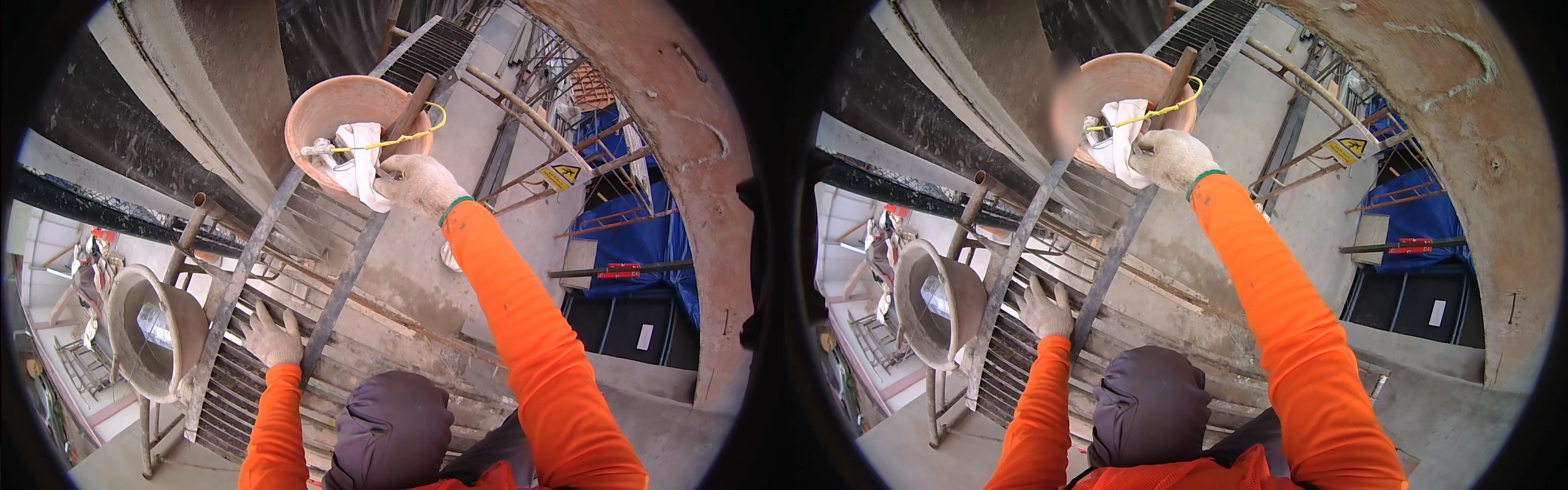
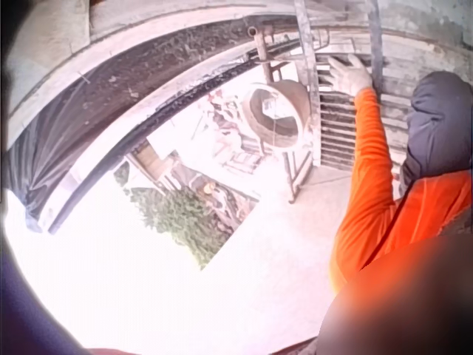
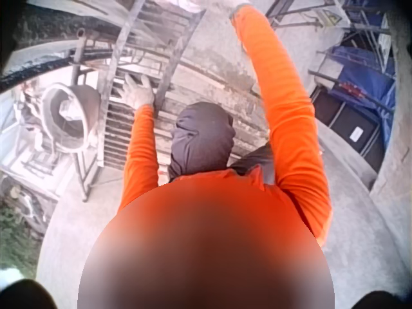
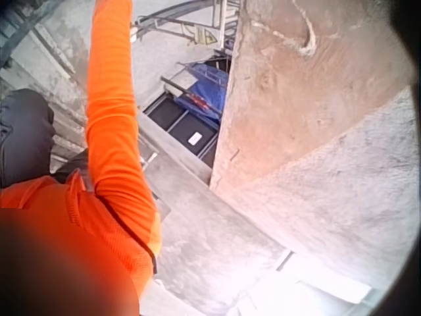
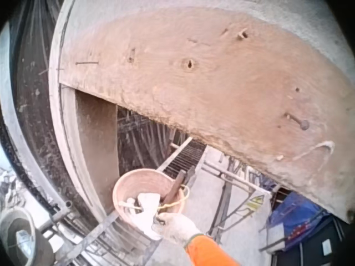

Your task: The person secures a metal scaffold frame using wire ties, then retrieves a bucket and pliers to remove nails from a curved wooden board attached to the structure. The person works on an elevated platform with scaffolding and construction materials visible.

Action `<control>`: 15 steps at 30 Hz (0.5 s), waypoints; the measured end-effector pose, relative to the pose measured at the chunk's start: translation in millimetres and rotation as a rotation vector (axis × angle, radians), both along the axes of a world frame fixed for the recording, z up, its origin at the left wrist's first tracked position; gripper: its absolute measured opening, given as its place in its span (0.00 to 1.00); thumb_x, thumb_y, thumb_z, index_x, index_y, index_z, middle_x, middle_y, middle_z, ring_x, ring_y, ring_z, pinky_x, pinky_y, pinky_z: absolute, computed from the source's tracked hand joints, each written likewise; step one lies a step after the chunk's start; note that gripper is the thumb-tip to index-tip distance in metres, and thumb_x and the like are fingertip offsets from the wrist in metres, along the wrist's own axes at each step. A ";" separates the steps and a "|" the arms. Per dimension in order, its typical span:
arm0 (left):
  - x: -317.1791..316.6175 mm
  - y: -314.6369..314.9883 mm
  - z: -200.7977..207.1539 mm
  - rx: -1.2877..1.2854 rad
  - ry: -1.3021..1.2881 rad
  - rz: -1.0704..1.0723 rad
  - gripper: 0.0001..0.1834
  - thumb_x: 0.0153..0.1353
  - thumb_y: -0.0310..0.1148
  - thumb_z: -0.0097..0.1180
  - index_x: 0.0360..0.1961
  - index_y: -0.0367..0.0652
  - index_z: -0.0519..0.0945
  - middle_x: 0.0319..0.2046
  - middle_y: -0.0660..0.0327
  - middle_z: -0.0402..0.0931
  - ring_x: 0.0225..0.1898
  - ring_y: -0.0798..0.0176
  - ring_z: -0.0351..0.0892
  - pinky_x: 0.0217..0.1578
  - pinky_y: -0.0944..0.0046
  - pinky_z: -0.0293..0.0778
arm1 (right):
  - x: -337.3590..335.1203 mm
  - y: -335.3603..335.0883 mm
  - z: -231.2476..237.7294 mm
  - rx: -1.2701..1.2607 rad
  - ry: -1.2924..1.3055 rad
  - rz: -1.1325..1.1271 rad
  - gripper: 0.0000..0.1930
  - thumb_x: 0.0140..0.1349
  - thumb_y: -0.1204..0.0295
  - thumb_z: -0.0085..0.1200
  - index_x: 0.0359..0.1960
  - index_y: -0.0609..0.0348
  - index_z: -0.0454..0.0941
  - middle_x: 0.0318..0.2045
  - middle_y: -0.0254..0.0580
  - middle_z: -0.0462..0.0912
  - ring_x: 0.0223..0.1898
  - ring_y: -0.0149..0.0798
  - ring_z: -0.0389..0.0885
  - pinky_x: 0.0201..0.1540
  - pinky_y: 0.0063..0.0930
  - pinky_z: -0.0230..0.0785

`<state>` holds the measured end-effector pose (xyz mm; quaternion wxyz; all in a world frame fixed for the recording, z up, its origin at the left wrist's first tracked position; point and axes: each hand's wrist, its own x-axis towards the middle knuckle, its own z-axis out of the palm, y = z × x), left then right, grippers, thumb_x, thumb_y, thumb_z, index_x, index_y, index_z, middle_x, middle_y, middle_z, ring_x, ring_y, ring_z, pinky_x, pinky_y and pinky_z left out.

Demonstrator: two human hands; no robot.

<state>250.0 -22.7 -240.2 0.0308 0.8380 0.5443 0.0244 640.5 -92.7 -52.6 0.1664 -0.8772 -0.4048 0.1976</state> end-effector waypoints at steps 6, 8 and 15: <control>0.4 0.1 5.6 -0.051 0.013 0.017 0.41 0.70 0.57 0.61 0.75 0.42 0.73 0.62 0.44 0.81 0.68 0.32 0.73 0.66 0.34 0.69 | 14.1 21.8 4.9 -0.084 -0.258 0.029 0.17 0.70 0.56 0.59 0.54 0.45 0.90 0.50 0.42 0.92 0.53 0.54 0.90 0.58 0.48 0.83; 0.9 -0.6 7.4 -0.051 0.028 0.012 0.40 0.72 0.57 0.58 0.75 0.40 0.72 0.62 0.42 0.80 0.67 0.31 0.74 0.69 0.37 0.67 | 25.3 21.4 1.7 -0.068 -0.384 -0.042 0.17 0.69 0.57 0.60 0.55 0.45 0.88 0.50 0.44 0.92 0.53 0.53 0.90 0.56 0.48 0.84; 2.4 -0.8 7.2 -0.034 0.046 0.020 0.39 0.72 0.57 0.58 0.75 0.40 0.73 0.61 0.43 0.81 0.66 0.32 0.74 0.68 0.38 0.69 | 55.7 32.3 -39.4 -0.016 -0.491 -0.075 0.22 0.71 0.61 0.59 0.65 0.49 0.81 0.47 0.49 0.92 0.50 0.54 0.92 0.53 0.42 0.85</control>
